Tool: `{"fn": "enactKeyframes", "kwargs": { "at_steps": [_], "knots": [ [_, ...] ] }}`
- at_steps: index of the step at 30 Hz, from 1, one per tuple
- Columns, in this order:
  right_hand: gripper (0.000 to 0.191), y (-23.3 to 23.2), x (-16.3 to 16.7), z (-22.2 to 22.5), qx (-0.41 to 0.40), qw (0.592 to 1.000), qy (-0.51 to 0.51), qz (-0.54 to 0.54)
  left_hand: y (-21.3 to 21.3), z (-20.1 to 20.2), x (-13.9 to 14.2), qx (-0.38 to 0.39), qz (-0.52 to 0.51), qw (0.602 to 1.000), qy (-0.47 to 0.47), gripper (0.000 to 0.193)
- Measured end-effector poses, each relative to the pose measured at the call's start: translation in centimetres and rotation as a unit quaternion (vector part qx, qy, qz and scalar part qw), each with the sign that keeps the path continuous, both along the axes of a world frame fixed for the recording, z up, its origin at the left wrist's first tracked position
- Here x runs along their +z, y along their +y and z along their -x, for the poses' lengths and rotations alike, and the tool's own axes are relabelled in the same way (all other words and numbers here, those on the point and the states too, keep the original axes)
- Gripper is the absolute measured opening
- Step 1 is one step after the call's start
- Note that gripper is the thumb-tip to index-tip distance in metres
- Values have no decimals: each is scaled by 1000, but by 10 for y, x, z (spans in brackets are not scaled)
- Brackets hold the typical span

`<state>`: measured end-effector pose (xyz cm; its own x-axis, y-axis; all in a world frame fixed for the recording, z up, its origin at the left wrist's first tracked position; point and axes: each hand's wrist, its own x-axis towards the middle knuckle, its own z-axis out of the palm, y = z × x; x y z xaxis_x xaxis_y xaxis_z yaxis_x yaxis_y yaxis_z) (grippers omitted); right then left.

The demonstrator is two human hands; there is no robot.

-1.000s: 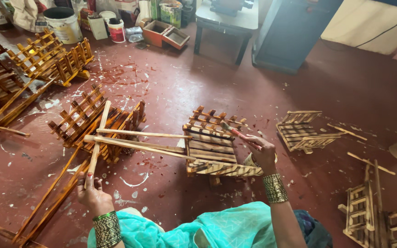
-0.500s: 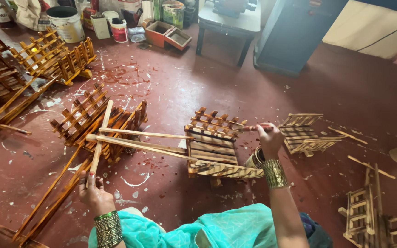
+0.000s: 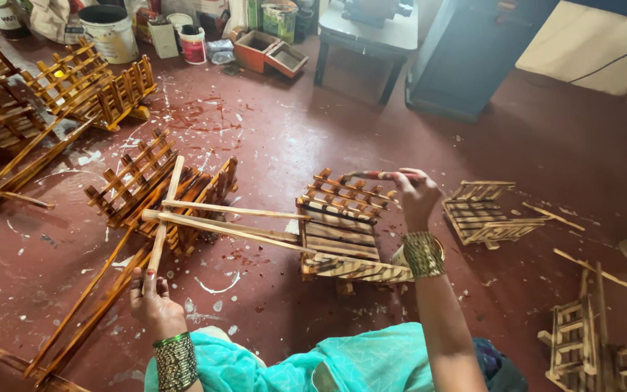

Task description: The person sits on the workshop floor holding a small wooden furniture piece steady with one hand while applying dark stain or paint to its slats with a brush in the other hand, dipping the brush into a paint can between strokes and working across the lattice surfaces of the piece.

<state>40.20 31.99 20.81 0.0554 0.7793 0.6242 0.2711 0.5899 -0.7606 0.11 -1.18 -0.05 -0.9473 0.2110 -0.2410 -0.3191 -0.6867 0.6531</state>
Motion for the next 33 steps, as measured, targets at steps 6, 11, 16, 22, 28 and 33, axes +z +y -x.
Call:
{"fn": "enactKeyframes", "kwargs": {
  "at_steps": [6,11,16,22,28,33],
  "knots": [
    [14,-16,-39,-44,-60,997,3,-43,1,-1,0,-3,-23,1000,13,29],
    [17,-18,-76,-54,-85,996,-33,3,0,2,4,1,-7,1000,4,28],
    [16,-20,-79,-71,-100,995,-17,4,-1,1,5,5,-4,1000,7,29],
    [16,-11,-87,-65,-37,994,98,30,-1,0,6,8,4,1000,7,29],
    [13,-4,-103,-82,-170,983,-71,-13,-1,1,6,7,8,1000,4,28],
    [17,10,-107,-92,-80,988,123,37,-2,-1,5,5,4,1000,14,28]
  ]
}}
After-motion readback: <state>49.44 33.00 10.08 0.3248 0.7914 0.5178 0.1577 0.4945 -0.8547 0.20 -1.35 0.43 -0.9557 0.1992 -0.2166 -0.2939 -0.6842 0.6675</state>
